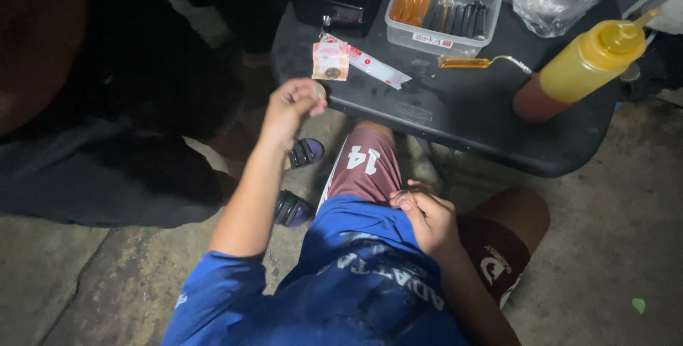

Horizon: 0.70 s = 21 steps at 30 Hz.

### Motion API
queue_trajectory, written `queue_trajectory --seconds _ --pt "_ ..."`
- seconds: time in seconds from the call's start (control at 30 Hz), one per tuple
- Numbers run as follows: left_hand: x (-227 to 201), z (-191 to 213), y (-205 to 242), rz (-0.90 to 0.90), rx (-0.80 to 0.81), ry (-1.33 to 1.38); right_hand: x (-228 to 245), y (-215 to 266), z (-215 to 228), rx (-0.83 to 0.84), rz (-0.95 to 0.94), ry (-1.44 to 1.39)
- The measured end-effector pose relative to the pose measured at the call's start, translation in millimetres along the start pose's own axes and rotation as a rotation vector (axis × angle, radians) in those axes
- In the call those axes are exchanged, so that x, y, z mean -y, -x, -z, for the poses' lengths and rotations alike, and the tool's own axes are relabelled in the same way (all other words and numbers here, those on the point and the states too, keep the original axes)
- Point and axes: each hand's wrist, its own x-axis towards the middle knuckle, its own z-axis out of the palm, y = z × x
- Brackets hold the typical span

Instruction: The person sits at a table and fills small plastic syringes with a yellow liquid from a squeeze bottle. They handle the syringes and bottle, then place filled syringes into a plastic container. The person also handles a small black box and some paper currency on the table.

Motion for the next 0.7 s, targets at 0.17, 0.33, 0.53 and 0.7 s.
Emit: queue_trajectory --seconds 0.17,0.33,0.53,0.7 --pt "-5.7 -14.4 17.2 -0.434 0.111 -0.751 -0.3 0.4 3.2 0.000 0.000 0.026" --pt "-23.8 -0.7 -26.8 -0.477 -0.014 -0.633 -1.6 2.1 3.2 -0.011 -0.002 0.031" --pt "-24.8 61.8 -105.7 -0.322 -0.278 -0.962 1.3 0.3 4.2 -0.012 -0.012 0.049" --pt "-16.6 74.5 -121.5 -0.195 -0.236 -1.078 1.2 0.4 3.3 -0.011 -0.033 0.068"
